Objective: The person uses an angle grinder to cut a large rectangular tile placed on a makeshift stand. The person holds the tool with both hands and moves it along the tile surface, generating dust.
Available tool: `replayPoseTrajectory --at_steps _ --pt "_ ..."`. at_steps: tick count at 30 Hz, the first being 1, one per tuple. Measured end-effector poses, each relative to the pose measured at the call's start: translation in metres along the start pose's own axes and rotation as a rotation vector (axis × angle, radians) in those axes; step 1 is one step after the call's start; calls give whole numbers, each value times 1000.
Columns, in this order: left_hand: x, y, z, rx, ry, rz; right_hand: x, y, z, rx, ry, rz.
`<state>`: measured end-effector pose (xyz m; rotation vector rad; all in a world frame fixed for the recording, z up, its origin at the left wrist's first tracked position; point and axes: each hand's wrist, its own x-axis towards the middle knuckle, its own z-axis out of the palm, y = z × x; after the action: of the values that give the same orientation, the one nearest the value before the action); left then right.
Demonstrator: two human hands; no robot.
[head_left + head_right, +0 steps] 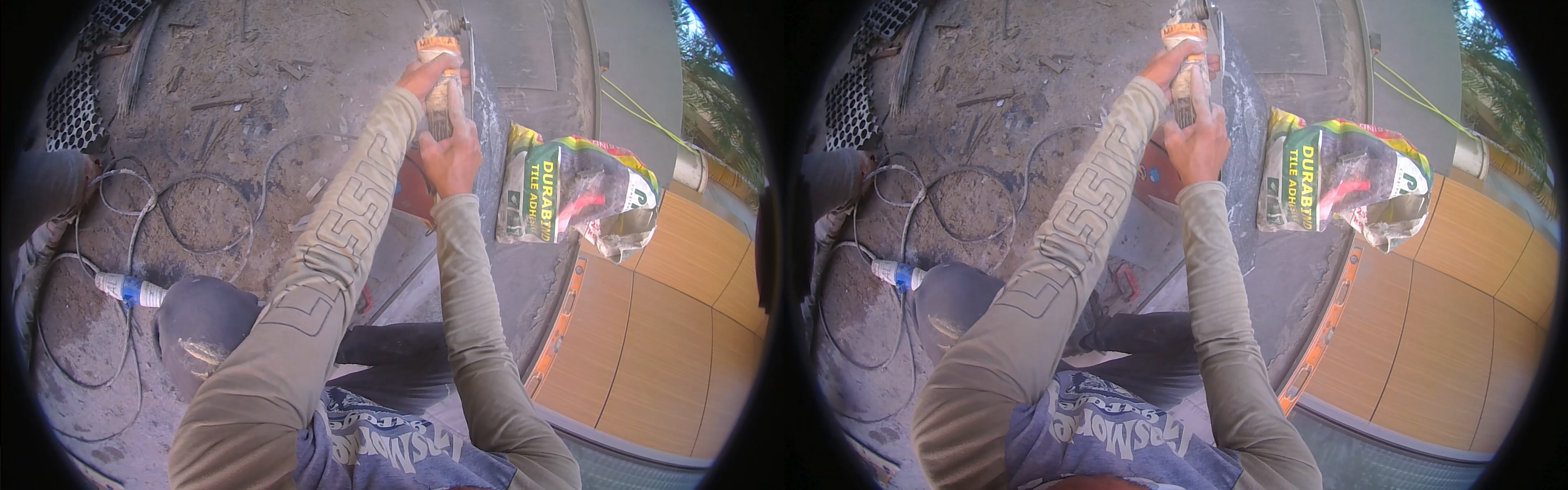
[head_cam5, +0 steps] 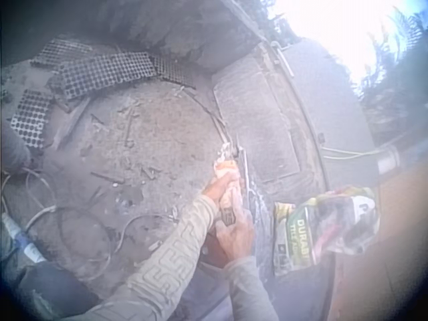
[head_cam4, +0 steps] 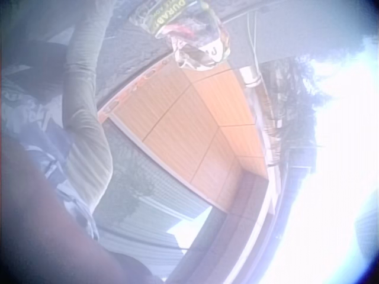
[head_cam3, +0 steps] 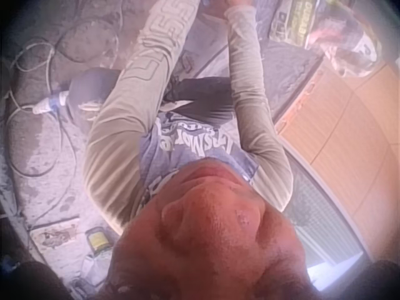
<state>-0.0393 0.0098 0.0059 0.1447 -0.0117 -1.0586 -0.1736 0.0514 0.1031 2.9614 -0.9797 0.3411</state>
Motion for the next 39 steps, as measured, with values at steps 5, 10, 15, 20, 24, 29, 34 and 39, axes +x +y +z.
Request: replayPoseTrajectory --at_steps 5,10,15,20,24,29,34,39 --pt "8 4 1 8 18 -23 6 -5 3 -23 0 15" --pt "14 6 -2 0 8 -33 10 -7 2 -35 -10 30" --pt "23 4 -7 -4 -10 -46 14 -7 5 -60 6 34" --pt "32 7 -12 -29 -13 -45 22 -17 4 -55 -43 82" --pt "26 5 -6 -41 12 -41 24 -13 6 -108 -18 85" --pt "17 8 -3 -42 4 -44 17 -15 5 -61 -19 103" --pt "12 5 -4 -57 -32 -29 11 -11 3 -53 -10 54" --pt "7 3 -5 12 -48 -13 4 -9 0 -45 1 31"
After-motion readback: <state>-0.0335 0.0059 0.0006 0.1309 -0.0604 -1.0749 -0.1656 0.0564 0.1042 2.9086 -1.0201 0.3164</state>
